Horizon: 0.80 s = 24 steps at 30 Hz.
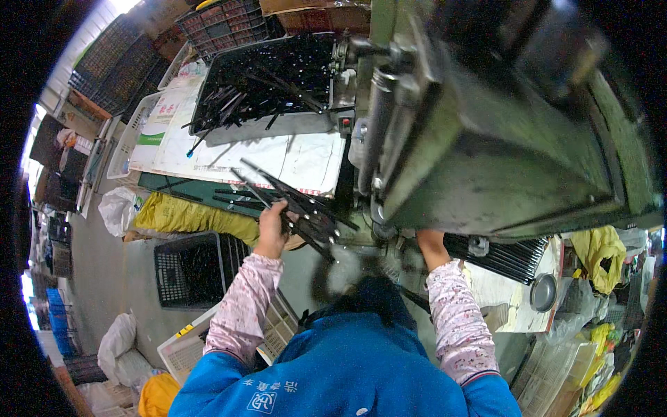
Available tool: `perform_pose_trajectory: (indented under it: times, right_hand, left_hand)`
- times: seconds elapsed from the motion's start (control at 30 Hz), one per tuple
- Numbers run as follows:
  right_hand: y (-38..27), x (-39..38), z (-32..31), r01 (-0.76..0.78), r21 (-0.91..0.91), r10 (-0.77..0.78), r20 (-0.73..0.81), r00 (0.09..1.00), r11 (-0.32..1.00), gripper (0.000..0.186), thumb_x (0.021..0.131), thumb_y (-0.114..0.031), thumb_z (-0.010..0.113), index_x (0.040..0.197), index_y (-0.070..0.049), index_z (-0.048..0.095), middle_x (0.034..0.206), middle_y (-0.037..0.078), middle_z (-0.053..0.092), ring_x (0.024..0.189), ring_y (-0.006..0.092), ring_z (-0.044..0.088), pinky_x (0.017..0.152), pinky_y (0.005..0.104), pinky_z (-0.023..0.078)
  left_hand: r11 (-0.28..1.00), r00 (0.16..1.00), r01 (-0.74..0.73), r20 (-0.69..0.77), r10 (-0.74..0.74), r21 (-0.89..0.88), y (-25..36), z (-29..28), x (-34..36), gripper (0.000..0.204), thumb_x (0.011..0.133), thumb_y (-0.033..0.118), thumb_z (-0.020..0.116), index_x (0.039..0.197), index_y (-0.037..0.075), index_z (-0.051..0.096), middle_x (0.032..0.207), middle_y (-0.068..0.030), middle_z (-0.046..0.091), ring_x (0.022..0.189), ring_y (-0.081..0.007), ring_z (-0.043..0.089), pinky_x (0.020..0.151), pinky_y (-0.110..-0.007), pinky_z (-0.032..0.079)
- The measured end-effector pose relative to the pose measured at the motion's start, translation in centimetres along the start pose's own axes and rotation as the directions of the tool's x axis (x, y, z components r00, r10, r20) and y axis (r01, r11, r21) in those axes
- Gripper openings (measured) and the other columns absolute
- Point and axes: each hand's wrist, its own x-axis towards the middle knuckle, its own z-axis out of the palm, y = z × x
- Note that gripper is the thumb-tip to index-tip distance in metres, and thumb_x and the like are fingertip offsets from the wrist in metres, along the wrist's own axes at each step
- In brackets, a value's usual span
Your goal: The person repeatedly feeds black rods into a green press machine, activates the press, and removes the processed rods. The person handles the rods one at a time and places them into a nearby container after each cycle.
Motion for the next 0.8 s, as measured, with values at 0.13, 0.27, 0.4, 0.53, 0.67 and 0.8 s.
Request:
perform_pose_trajectory:
  times: [0.13,0.27,0.4,0.53,0.67,0.8]
  right_hand:
    - [-0.1,-0.7,-0.9,-0.031,0.014,0.030,0.059,0.998,0.999,0.027,0.086,-0.014,0.061,0.111,-0.004,0.063,0.108,0.019,0.063,0.103,0.0367,0.058,0.086,0.0437,0.046]
    - [-0.6,-0.4,-1.7,-0.038,0.037,0.034,0.111,0.993,0.999,0.025,0.085,-0.013,0.062,0.108,-0.004,0.063,0.108,0.019,0.063,0.103,0.0356,0.058,0.085,0.0430,0.046]
    - [-0.4,-1.1,-2.2,-0.072,0.030,0.067,0.134,0.989,0.997,0.022,0.084,-0.012,0.063,0.105,-0.004,0.063,0.108,0.019,0.063,0.103,0.0345,0.059,0.085,0.0423,0.047]
    - [-1.6,-1.3,-3.3,-0.052,0.049,0.043,0.171,0.984,0.997,0.020,0.083,-0.011,0.064,0.102,-0.004,0.064,0.108,0.020,0.063,0.103,0.0334,0.059,0.084,0.0416,0.047]
    - [-2.1,-1.9,-4.8,-0.078,0.060,0.064,0.212,0.975,0.995,0.017,0.082,-0.009,0.066,0.099,-0.004,0.064,0.107,0.020,0.063,0.103,0.0322,0.059,0.083,0.0409,0.048]
    - [-2.5,-2.4,-6.8,-0.128,0.076,0.105,0.252,0.962,0.989,0.015,0.081,-0.008,0.067,0.096,-0.005,0.065,0.107,0.020,0.063,0.103,0.0311,0.060,0.082,0.0402,0.049]
  left_hand:
    - [0.984,0.988,0.112,-0.119,-0.096,0.136,1.3,-3.0,6.4,0.026,0.090,0.020,0.062,0.071,0.002,0.060,0.063,-0.0120,0.062,0.049,-0.0196,0.056,0.049,-0.033,0.045]
    - [0.162,0.989,-0.104,0.120,-0.089,0.981,2.1,-4.8,11.8,0.049,0.090,0.042,0.061,0.075,-0.005,0.065,0.063,-0.0190,0.063,0.055,-0.0314,0.062,0.061,-0.038,0.051]
    - [-0.529,0.607,-0.598,0.771,0.191,0.602,3.7,10.5,11.2,0.024,0.086,0.019,0.054,0.105,0.006,0.060,0.109,-0.0149,0.064,0.101,-0.0294,0.061,0.073,-0.039,0.051]
    - [-0.858,0.233,-0.376,0.931,0.280,0.351,5.5,15.3,18.1,0.035,0.088,0.013,0.047,0.122,0.007,0.055,0.124,-0.0089,0.057,0.125,-0.0288,0.045,0.111,-0.052,0.027]
    - [-0.828,0.474,-0.487,0.881,0.016,0.277,6.6,14.9,18.5,0.028,0.084,0.011,0.050,0.110,0.010,0.060,0.098,-0.0055,0.058,0.107,-0.0269,0.053,0.111,-0.054,0.027]
    - [-0.578,0.059,-0.804,0.986,0.156,0.139,7.8,12.9,12.7,0.024,0.077,0.003,0.053,0.100,0.007,0.061,0.099,-0.0082,0.060,0.101,-0.0273,0.057,0.106,-0.048,0.037]
